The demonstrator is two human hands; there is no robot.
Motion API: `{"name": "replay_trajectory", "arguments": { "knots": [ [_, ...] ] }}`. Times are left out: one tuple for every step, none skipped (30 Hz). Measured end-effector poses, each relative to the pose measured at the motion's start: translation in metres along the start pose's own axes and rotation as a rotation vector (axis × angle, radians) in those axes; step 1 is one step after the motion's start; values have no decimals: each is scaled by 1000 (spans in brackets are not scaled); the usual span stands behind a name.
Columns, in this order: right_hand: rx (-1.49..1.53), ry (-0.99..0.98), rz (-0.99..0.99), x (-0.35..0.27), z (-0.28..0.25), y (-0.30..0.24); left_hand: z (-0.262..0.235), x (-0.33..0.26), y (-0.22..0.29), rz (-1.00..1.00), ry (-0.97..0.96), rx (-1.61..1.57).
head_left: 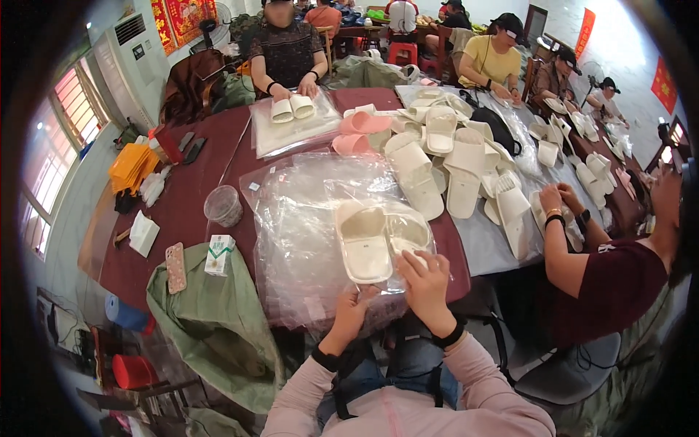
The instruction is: Placing white sandals into individual plastic bags and kemudian into a larger collection bag.
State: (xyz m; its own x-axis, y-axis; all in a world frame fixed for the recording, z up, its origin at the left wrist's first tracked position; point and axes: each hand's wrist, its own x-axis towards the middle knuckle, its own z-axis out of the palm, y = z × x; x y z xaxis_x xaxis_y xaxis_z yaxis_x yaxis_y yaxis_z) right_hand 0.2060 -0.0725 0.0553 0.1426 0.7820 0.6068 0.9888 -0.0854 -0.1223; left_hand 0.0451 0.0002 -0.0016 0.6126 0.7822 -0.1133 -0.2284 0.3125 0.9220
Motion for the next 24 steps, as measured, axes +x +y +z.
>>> {"name": "replay_trajectory", "arguments": {
  "knots": [
    [24, 63, 10, 6, -2, 1, 0, -2, 14, 112, -42, 304],
    [37, 129, 28, 15, -4, 1, 0, -4, 23, 223, -83, 610],
    [48, 130, 17, 27, -9, 0, -3, -9, 26, 226, -68, 613],
    [11, 117, -4, 36, -16, 4, -5, -14, 26, 337, 21, 1051],
    [-27, 104, -27, 46, -21, 8, -6, -17, 27, 441, 118, 1488],
    [-27, 114, -30, 56, -24, 13, -8, -18, 27, 438, 131, 1491],
    [-24, 114, -38, 64, -30, 18, -11, -16, 25, 450, 141, 1558],
    [-108, 159, -74, 72, -41, 22, -13, -14, 24, 462, 151, 1624],
    [-185, 206, -112, 80, -52, 25, -16, -12, 22, 457, 167, 1626],
    [-177, 255, -107, 91, -61, 25, -20, -12, 21, 469, 192, 1637],
    [-171, 303, -100, 100, -71, 24, -24, -12, 19, 483, 217, 1646],
    [-216, 342, -68, 104, -85, 26, -22, -5, 15, 486, 225, 1635],
    [-242, 380, -43, 109, -92, 27, -24, -1, 12, 459, 208, 1651],
    [-230, 379, -61, 109, -98, 28, -25, 3, 10, 432, 190, 1665],
    [-230, 461, 6, 105, -104, 29, -27, 5, 7, 423, 212, 1660],
    [-225, 540, 72, 102, -110, 28, -28, 6, 5, 389, 184, 1673],
    [-208, 536, 52, 101, -121, 23, -30, 7, 4, 352, 155, 1684],
    [-278, 416, 38, 101, -134, 16, -33, 8, 3, 333, 185, 1680],
    [-367, 299, 33, 96, -144, 13, -33, 10, 4, 296, 125, 1719],
    [-362, 293, 17, 80, -146, 21, -34, 12, 5, 256, 67, 1758],
    [-287, 439, 102, 58, -156, 37, -27, 18, 7, 265, 64, 1743],
    [-171, 574, 178, 65, -159, 27, -27, 20, 7, 280, 76, 1718],
    [-286, 709, -26, 72, -169, 14, -28, 23, 7, 292, 91, 1694],
    [-313, 584, -51, 71, -179, 6, -32, 25, 6, 256, 133, 1692]
  ]
}}
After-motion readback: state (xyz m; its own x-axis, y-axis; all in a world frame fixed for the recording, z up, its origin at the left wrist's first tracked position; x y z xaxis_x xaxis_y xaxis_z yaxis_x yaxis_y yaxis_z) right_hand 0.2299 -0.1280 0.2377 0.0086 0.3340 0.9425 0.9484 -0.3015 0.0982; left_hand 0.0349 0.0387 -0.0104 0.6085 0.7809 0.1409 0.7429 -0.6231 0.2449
